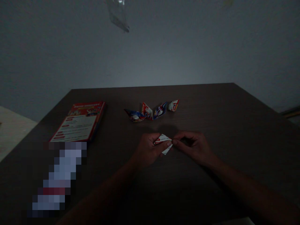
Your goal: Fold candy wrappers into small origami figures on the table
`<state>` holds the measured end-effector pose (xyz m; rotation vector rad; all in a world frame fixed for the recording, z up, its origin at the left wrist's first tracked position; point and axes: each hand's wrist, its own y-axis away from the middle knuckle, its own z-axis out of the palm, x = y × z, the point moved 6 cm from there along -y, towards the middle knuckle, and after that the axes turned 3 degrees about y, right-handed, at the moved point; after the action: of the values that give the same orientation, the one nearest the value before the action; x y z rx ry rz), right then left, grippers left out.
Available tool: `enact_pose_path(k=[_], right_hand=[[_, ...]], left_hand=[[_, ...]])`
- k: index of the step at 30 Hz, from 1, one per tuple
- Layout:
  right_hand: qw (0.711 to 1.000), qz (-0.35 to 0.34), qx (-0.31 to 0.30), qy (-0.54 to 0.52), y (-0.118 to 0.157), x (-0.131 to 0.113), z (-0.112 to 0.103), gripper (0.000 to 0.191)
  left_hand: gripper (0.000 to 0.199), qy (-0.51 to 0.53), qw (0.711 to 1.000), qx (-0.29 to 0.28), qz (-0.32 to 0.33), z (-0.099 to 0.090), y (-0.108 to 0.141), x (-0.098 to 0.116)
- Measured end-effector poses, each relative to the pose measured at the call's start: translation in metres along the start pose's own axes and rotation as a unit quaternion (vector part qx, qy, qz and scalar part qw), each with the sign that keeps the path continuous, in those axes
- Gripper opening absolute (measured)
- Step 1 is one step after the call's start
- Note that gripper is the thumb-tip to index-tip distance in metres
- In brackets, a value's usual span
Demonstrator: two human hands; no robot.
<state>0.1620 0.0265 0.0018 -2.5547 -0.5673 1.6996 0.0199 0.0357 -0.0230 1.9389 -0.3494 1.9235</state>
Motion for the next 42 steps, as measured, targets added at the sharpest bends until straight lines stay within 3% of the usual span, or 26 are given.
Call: enact_pose_path(k=[9, 32, 42], right_hand=[[1.000, -0.026, 0.006, 0.011, 0.001, -0.007, 0.000, 0.012], [1.000, -0.009, 0.006, -0.008, 0.002, -0.003, 0.001, 0.012], [0.998, -0.063, 0.012, 0.028, 0.002, -0.012, 0.001, 0.009]], left_hand=[[0.027, -0.045, 0.999, -0.003, 0.006, 0.000, 0.001, -0.001], [0.032, -0.040, 0.999, -0.031, -0.006, 0.005, 0.002, 0.002], [0.029, -0.048, 0.998, -0.027, 0.001, 0.005, 0.003, 0.001]])
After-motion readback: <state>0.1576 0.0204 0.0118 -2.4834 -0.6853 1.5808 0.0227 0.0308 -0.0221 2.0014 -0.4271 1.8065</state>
